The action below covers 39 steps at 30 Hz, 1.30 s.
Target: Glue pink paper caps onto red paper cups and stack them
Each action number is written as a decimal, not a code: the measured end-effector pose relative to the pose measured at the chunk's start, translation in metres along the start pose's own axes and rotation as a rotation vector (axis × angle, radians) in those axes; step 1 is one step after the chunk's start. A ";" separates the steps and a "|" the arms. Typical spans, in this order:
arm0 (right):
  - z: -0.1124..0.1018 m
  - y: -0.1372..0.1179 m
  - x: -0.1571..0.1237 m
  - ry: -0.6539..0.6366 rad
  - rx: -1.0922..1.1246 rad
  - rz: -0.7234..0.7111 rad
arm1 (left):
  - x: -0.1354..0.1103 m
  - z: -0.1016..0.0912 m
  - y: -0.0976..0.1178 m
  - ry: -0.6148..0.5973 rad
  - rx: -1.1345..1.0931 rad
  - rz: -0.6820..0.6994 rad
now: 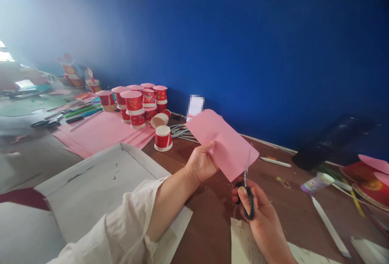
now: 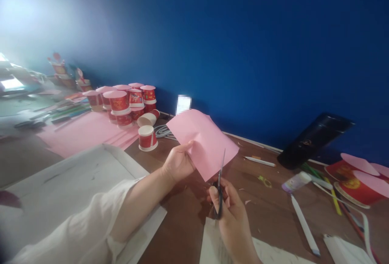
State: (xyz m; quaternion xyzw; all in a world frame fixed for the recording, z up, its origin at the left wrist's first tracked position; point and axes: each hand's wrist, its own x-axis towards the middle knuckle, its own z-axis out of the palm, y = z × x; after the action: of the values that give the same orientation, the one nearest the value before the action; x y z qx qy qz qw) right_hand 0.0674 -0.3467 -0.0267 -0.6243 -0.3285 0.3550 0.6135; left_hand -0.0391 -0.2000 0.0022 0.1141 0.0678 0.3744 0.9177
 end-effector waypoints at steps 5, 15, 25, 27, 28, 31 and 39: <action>-0.003 0.006 0.002 -0.020 -0.007 0.006 | 0.000 0.001 0.000 0.017 0.014 -0.003; -0.007 0.008 0.001 -0.035 -0.036 0.004 | 0.000 0.001 0.002 0.027 0.056 0.011; -0.004 0.001 -0.001 -0.010 -0.041 0.010 | 0.000 0.003 0.002 0.088 0.067 0.026; -0.004 0.002 -0.001 -0.013 -0.037 0.024 | 0.000 0.004 0.002 0.135 0.070 0.039; -0.004 0.002 0.000 -0.017 -0.039 0.026 | 0.000 0.004 0.002 0.149 0.072 0.040; -0.005 0.004 0.000 -0.030 -0.049 0.035 | -0.002 0.008 -0.001 0.152 0.088 0.020; 0.000 -0.002 -0.001 -0.042 0.046 0.100 | -0.009 0.018 -0.015 0.186 0.212 -0.002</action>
State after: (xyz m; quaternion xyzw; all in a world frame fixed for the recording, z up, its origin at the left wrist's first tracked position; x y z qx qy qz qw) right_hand 0.0666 -0.3472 -0.0243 -0.6182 -0.3012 0.4057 0.6021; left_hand -0.0317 -0.2199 0.0160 0.1750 0.1918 0.3731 0.8907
